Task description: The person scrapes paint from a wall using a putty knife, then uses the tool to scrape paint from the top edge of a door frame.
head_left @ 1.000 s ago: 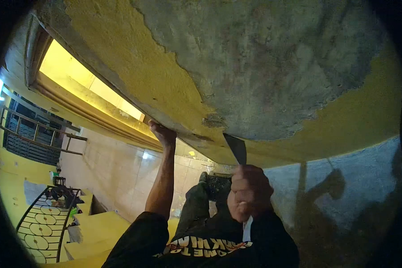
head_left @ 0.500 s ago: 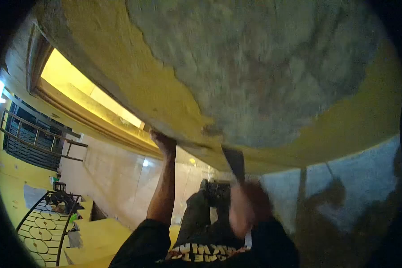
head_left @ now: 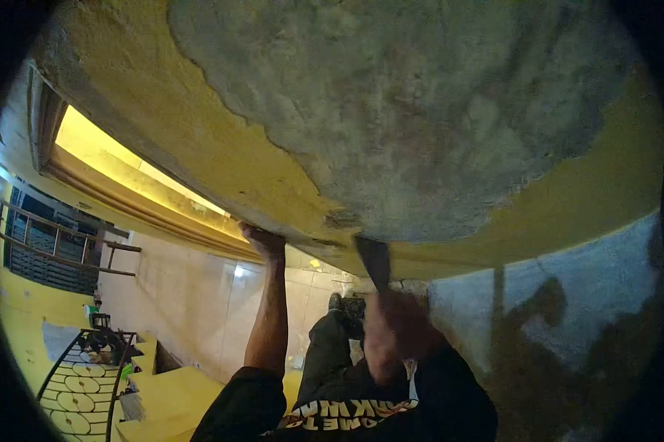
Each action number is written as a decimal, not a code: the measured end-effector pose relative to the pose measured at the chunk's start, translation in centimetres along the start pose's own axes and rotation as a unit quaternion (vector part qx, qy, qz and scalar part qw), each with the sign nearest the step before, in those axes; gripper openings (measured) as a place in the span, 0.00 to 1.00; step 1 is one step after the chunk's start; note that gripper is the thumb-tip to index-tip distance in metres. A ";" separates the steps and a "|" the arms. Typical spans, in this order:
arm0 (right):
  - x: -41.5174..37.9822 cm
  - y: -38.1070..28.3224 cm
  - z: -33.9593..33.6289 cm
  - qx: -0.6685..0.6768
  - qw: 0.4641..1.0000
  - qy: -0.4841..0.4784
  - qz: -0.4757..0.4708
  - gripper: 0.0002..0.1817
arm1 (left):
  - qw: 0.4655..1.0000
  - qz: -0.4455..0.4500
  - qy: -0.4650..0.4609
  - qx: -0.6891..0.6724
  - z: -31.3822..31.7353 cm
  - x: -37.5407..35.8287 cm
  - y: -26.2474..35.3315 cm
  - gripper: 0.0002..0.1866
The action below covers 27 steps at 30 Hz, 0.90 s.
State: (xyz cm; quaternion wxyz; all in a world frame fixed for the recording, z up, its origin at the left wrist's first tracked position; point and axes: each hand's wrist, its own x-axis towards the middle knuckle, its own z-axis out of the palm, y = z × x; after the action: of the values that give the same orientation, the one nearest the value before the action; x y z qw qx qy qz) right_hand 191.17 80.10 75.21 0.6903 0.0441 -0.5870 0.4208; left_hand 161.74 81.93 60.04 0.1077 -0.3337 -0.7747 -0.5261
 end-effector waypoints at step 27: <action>-8.0 -9.7 -8.3 -0.109 0.819 0.489 0.281 0.15 | 0.890 -0.223 -0.119 -0.380 -4.2 0.2 6.4 0.30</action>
State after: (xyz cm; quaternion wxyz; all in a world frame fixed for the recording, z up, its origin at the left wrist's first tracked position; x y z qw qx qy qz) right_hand 204.11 74.29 70.09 0.7389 -0.4097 -0.2010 0.4958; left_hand 164.85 79.72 66.63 -0.2403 -0.2279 -0.5764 -0.7470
